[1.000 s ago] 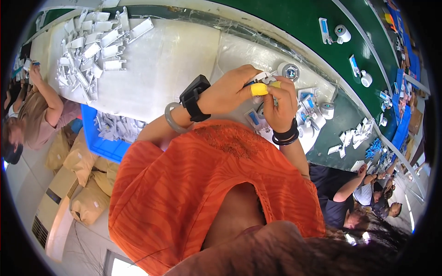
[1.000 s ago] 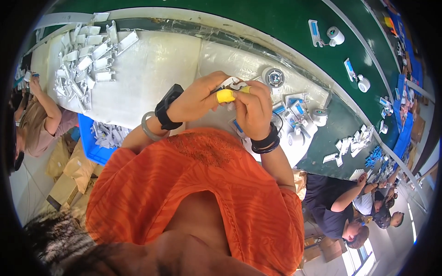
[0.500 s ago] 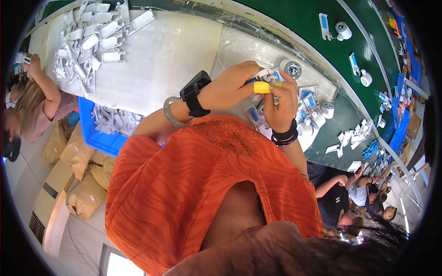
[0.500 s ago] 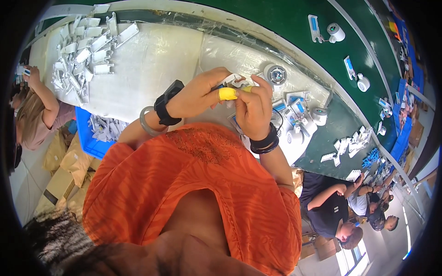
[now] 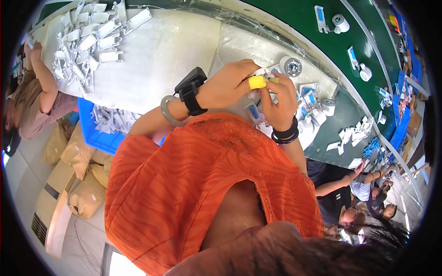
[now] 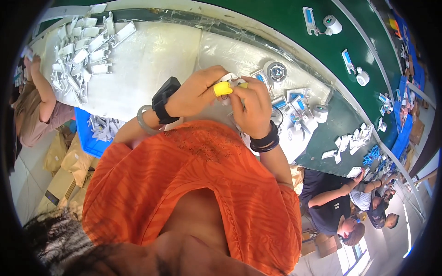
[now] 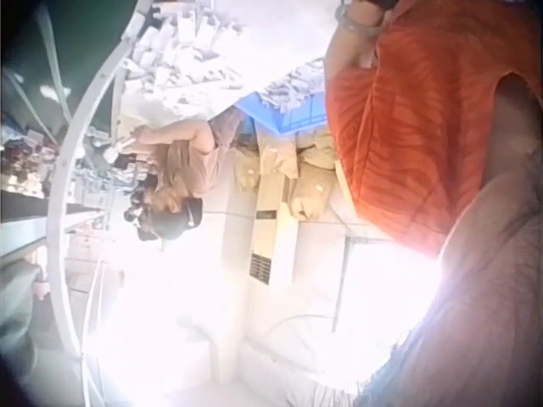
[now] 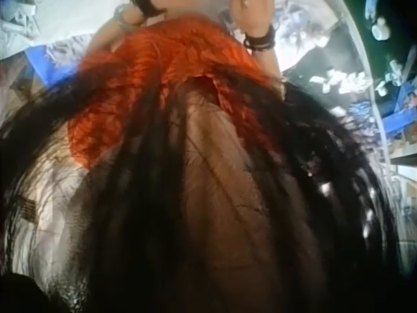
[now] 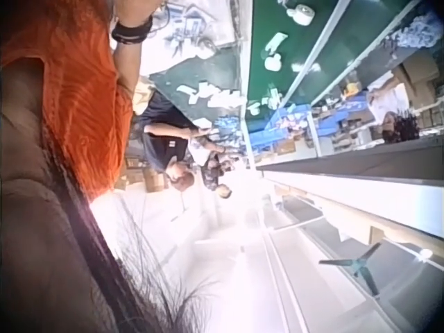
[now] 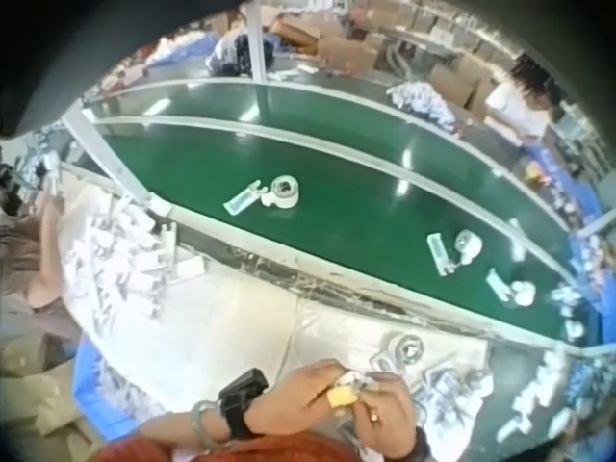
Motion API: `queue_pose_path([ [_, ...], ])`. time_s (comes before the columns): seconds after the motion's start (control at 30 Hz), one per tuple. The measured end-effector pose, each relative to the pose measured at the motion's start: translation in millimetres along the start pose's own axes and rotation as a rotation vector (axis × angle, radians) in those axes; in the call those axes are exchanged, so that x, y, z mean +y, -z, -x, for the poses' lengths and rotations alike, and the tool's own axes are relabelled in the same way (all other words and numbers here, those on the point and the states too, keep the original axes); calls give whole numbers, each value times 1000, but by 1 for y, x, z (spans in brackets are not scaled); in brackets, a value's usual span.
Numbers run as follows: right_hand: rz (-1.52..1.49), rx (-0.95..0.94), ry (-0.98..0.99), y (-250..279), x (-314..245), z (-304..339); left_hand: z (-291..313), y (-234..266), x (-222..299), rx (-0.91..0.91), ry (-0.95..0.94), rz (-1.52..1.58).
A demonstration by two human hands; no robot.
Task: The recorder is assembling security camera housings and internal components on a production line.
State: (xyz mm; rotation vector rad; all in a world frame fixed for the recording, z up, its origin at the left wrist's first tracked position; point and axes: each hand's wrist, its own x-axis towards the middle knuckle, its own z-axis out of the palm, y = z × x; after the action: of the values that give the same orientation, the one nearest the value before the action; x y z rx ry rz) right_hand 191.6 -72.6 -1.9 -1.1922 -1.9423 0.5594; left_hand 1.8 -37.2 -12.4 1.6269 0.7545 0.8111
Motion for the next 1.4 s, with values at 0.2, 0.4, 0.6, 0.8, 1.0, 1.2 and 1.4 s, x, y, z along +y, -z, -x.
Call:
queue_pose_path([
  [0.2,-270,199,-355,5,11,-6,-14,2,18,-5,112,171],
  [0.4,-869,-19,-735,33,34,-30,-45,-5,44,76,379,364],
  [0.6,-291,148,-554,69,45,-46,-50,-13,23,234,530,443],
  [0.8,-193,114,-481,90,37,-60,-54,-25,13,269,581,565],
  [1.0,-122,77,-433,105,42,-69,-66,-28,21,229,482,532],
  [1.2,-121,59,-399,113,44,-77,-77,-26,33,240,435,548],
  [1.4,-77,36,-366,118,46,-82,-86,-19,28,155,430,458],
])
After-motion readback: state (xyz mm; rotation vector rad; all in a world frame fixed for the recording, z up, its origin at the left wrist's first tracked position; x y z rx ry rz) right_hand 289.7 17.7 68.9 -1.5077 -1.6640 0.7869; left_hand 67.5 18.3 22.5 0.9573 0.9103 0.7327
